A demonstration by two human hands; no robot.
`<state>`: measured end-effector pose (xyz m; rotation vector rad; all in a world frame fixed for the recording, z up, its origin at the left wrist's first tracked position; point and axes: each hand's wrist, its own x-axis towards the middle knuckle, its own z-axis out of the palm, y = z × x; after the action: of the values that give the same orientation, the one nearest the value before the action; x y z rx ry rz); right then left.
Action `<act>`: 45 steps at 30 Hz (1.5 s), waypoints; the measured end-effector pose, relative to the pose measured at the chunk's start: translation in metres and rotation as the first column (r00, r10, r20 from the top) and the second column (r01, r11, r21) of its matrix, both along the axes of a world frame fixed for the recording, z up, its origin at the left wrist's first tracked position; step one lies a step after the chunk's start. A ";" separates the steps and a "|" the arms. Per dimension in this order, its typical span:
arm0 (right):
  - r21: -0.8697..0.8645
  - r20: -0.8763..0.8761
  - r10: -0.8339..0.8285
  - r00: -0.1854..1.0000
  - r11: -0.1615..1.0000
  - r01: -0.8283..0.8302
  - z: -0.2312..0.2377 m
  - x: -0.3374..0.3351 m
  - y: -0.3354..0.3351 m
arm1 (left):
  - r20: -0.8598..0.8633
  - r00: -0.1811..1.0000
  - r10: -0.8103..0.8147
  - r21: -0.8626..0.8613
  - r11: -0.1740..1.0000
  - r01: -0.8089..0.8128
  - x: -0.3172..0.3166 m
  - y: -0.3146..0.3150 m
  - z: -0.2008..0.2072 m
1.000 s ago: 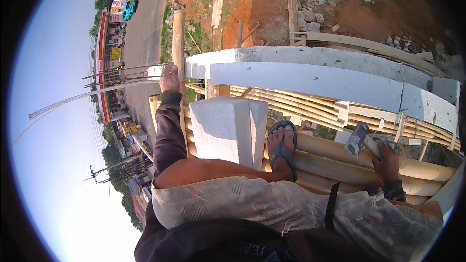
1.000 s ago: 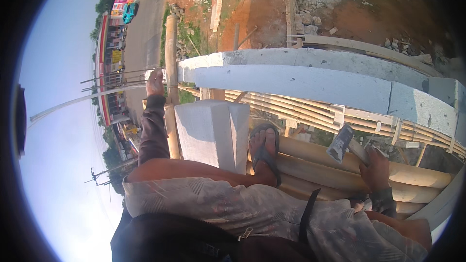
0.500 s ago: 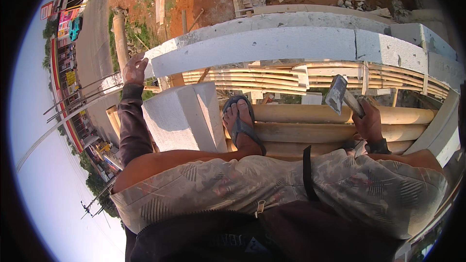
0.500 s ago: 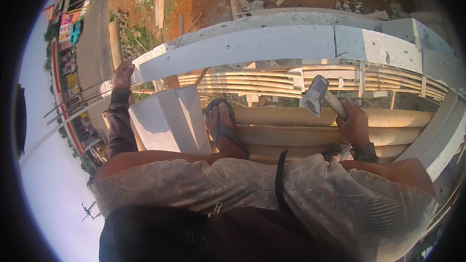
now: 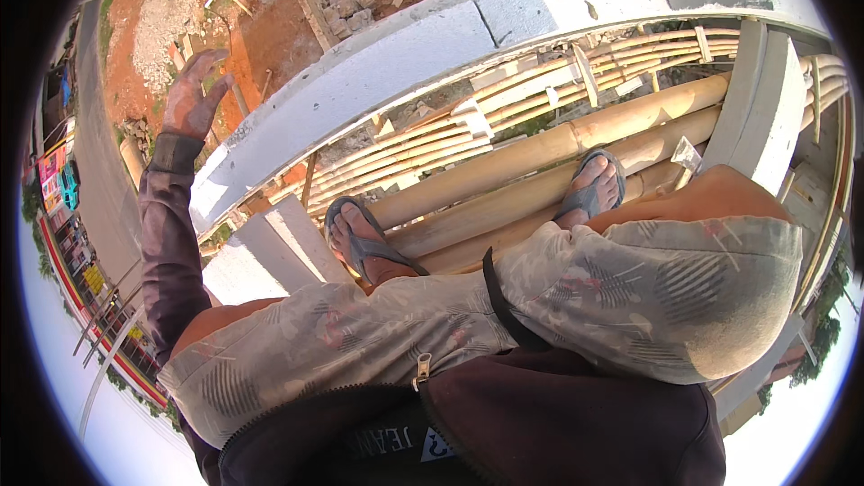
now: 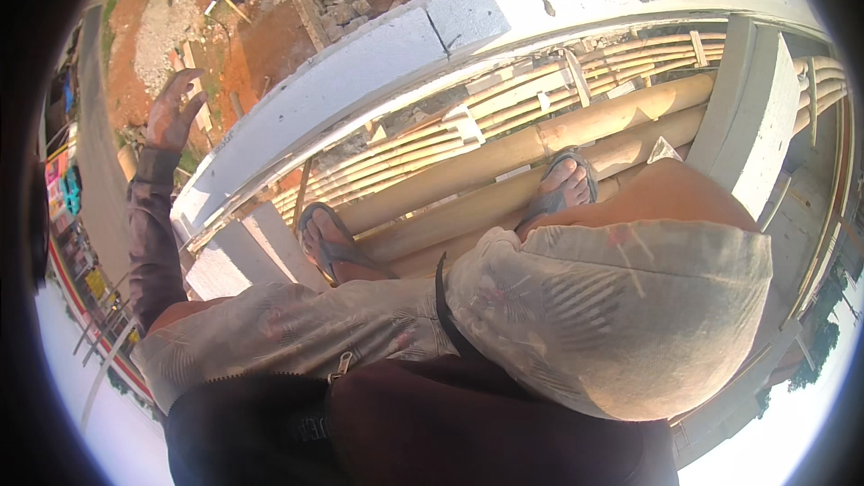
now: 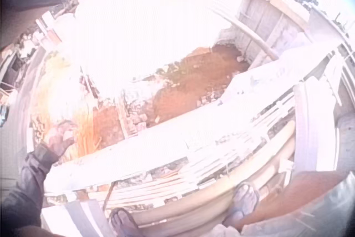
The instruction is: The person applies mortar to a white block using a trowel, places the block on a bamboo scaffold, and taps it into position. The person repeats this process, scooping mortar from a bucket and spreading it on the block before setting it in place.
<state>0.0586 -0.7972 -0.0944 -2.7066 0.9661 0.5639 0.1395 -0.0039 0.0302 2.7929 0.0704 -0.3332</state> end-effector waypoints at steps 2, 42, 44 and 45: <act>-0.012 -0.011 -0.042 0.999 0.999 0.042 -0.008 -0.010 -0.009 | -0.004 0.999 -0.053 -0.001 0.999 0.053 0.007 -0.005 0.006; 0.805 0.592 -0.687 0.421 0.481 -0.348 0.323 0.562 -0.167 | -0.025 0.930 -0.367 0.029 0.929 0.368 0.150 -0.171 0.170; 0.756 0.655 -0.665 0.359 0.572 -0.319 0.318 0.578 -0.187 | -0.038 0.942 -0.333 0.075 0.939 0.335 0.142 -0.157 0.172; 0.743 0.669 -0.647 0.366 0.597 -0.302 0.318 0.579 -0.197 | -0.021 0.942 -0.334 0.059 0.940 0.335 0.137 -0.148 0.174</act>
<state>0.6379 -0.9939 0.2240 -1.5001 0.4549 -0.5427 0.2763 -0.1524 0.2046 2.8595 -0.4040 -0.4329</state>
